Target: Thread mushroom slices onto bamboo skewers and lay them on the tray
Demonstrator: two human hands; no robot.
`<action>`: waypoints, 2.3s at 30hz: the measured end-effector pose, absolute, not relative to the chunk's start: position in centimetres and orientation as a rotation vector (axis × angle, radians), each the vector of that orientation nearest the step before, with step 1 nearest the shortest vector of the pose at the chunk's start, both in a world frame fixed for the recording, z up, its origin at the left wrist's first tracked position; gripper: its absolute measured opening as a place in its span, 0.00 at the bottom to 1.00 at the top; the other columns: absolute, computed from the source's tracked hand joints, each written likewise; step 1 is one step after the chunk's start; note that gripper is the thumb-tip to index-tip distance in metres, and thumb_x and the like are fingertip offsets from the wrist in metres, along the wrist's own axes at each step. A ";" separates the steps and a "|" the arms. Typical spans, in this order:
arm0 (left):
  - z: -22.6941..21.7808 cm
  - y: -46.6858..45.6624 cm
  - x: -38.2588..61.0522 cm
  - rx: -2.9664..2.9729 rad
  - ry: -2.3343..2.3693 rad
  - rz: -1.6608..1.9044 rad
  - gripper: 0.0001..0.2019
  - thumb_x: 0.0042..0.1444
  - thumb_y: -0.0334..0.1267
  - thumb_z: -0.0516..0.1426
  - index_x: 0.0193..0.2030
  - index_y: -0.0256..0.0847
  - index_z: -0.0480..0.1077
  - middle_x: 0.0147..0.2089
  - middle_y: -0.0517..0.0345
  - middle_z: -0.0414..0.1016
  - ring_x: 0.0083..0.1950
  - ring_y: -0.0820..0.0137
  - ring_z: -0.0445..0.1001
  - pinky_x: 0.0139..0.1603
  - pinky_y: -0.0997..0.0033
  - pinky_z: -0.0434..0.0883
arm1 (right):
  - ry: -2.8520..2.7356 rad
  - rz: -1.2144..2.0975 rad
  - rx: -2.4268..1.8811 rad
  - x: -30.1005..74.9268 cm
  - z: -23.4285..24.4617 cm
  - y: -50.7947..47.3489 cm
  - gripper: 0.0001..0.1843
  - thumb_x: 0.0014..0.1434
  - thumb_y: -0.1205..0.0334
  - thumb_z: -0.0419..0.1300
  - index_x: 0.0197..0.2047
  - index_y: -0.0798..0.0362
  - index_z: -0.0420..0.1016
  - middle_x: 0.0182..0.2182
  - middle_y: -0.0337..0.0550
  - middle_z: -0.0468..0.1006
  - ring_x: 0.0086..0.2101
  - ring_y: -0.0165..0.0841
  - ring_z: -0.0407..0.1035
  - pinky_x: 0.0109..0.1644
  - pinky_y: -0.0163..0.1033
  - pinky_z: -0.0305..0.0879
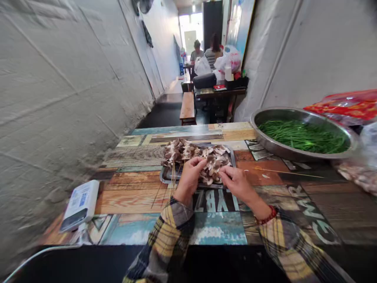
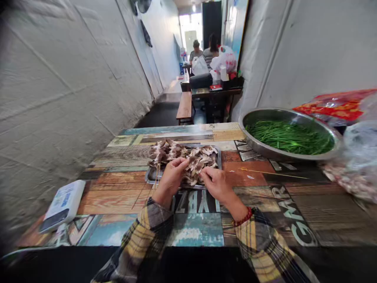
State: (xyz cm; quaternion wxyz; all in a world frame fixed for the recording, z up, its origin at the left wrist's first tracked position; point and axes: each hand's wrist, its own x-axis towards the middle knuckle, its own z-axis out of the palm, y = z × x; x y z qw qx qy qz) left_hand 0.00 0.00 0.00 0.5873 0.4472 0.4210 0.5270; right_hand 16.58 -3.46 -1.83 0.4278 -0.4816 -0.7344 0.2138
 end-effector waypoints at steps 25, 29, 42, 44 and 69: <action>-1.6 1.2 0.3 2.170 1.407 1.145 0.08 0.55 0.32 0.56 0.36 0.40 0.77 0.35 0.53 0.73 0.38 0.66 0.70 0.41 0.66 0.65 | -1.176 0.898 -1.163 18.7 -1.6 -1.8 0.16 0.55 0.49 0.58 0.27 0.54 0.69 0.15 0.31 0.64 0.15 0.23 0.53 0.18 0.30 0.48; -1.9 1.1 0.4 2.430 1.454 0.981 0.10 0.56 0.32 0.56 0.42 0.42 0.77 0.40 0.51 0.73 0.43 0.63 0.70 0.45 0.62 0.65 | -1.250 0.865 -1.190 18.5 -2.0 -1.7 0.17 0.56 0.48 0.57 0.27 0.54 0.69 0.16 0.32 0.65 0.16 0.24 0.55 0.19 0.31 0.50; -1.8 1.0 0.5 2.192 1.351 1.152 0.04 0.47 0.28 0.59 0.27 0.40 0.72 0.35 0.56 0.70 0.41 0.66 0.68 0.44 0.66 0.64 | -1.321 0.833 -1.181 18.6 -2.8 -1.5 0.18 0.59 0.49 0.55 0.26 0.54 0.69 0.16 0.33 0.65 0.17 0.25 0.56 0.20 0.31 0.52; -1.5 1.1 0.3 1.891 1.306 1.255 0.02 0.47 0.30 0.59 0.27 0.39 0.71 0.31 0.58 0.69 0.36 0.70 0.67 0.39 0.70 0.64 | -1.311 0.835 -1.184 18.5 -2.7 -1.6 0.17 0.59 0.49 0.55 0.26 0.54 0.69 0.16 0.33 0.65 0.16 0.25 0.55 0.19 0.31 0.51; -0.2 1.0 -0.6 0.703 0.848 1.451 0.14 0.39 0.35 0.67 0.30 0.38 0.65 0.28 0.63 0.72 0.30 0.75 0.74 0.34 0.75 0.68 | -1.667 1.098 -1.204 17.8 -1.6 -3.0 0.13 0.58 0.54 0.56 0.27 0.53 0.71 0.15 0.32 0.67 0.16 0.25 0.58 0.20 0.30 0.52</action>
